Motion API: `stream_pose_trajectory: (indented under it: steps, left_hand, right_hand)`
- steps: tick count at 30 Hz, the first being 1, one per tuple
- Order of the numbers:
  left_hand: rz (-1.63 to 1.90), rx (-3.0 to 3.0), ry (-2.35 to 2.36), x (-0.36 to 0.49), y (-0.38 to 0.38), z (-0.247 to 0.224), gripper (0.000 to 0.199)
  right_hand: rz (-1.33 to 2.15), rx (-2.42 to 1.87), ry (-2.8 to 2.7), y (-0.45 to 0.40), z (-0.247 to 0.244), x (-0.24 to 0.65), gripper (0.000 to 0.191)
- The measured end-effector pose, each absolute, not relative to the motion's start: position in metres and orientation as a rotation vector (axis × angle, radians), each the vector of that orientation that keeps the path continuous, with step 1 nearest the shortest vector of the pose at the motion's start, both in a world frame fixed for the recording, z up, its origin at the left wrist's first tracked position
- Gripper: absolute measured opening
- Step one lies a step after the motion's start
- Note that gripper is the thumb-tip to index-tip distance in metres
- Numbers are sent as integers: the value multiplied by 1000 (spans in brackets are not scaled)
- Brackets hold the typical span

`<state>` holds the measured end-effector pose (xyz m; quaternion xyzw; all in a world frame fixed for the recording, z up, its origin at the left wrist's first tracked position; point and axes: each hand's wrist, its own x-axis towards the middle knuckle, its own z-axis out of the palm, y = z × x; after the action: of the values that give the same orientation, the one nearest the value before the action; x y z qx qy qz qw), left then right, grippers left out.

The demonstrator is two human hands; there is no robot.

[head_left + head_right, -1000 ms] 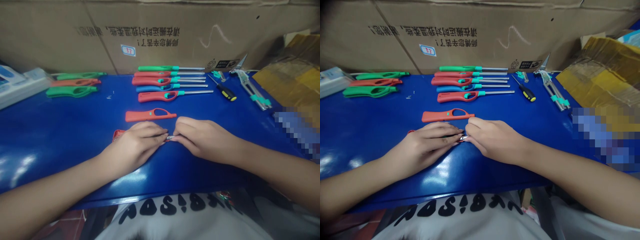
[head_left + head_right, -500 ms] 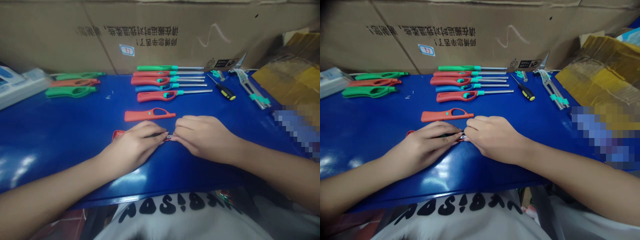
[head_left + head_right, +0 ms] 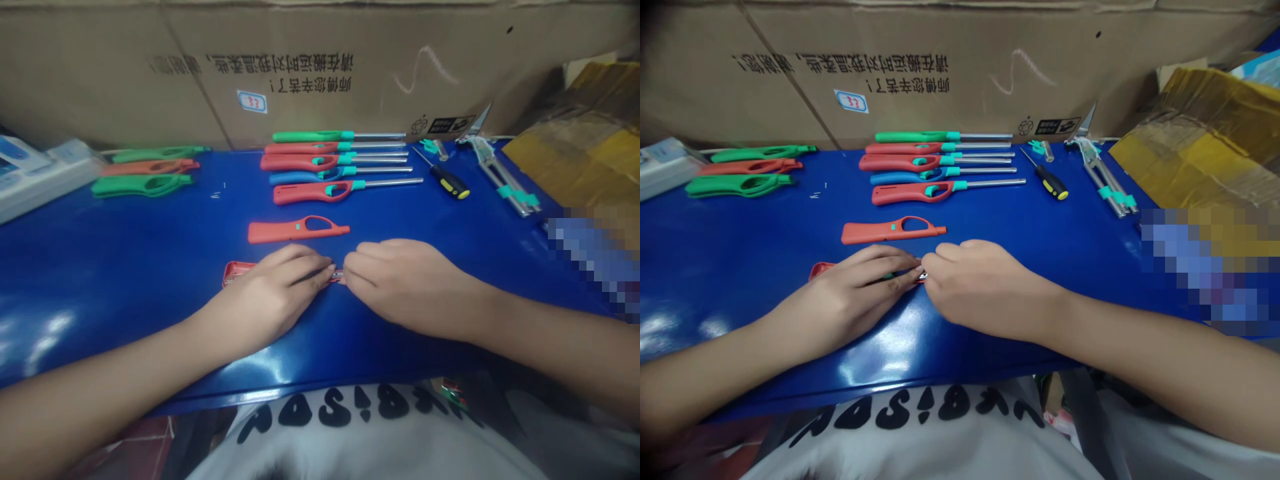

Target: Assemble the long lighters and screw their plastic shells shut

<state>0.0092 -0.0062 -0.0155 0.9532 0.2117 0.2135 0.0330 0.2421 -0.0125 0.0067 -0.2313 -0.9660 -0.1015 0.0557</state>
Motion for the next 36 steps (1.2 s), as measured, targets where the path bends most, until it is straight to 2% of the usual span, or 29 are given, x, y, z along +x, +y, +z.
stream_pose_trajectory:
  steps: [4, 6, 10, 15, 20, 26, 32, 36]
  left_hand:
    - [504, 3185, 673, 10, -13, -14, 29]
    - [481, 3196, 680, 10, -15, -15, 29]
    - [655, 2918, 744, 11, -12, -15, 27]
    - [784, 2659, 827, 10, -8, -10, 32]
    - [762, 2611, 983, 3, -3, -6, 39]
    - [690, 2523, 1020, 0, 0, -6, 44]
    - [701, 2339, 1011, 3, 1, -9, 42]
    - [691, 2380, 996, 4, 0, -10, 44]
  right_hand:
    - [-490, -696, -2970, -27, 6, 236, 24]
    - [-469, -727, -2989, -26, 6, 236, 23]
    - [-180, -852, -2954, -11, 7, 248, 19]
    - [111, -1009, -2822, 4, 10, 262, 24]
    - [231, -1039, -2789, 4, 14, 264, 25]
    - [341, -1085, -2635, 7, 8, 258, 16]
    - [760, -1197, -2379, 14, -1, 250, 11]
    - [726, -1304, -2390, 14, 4, 249, 13]
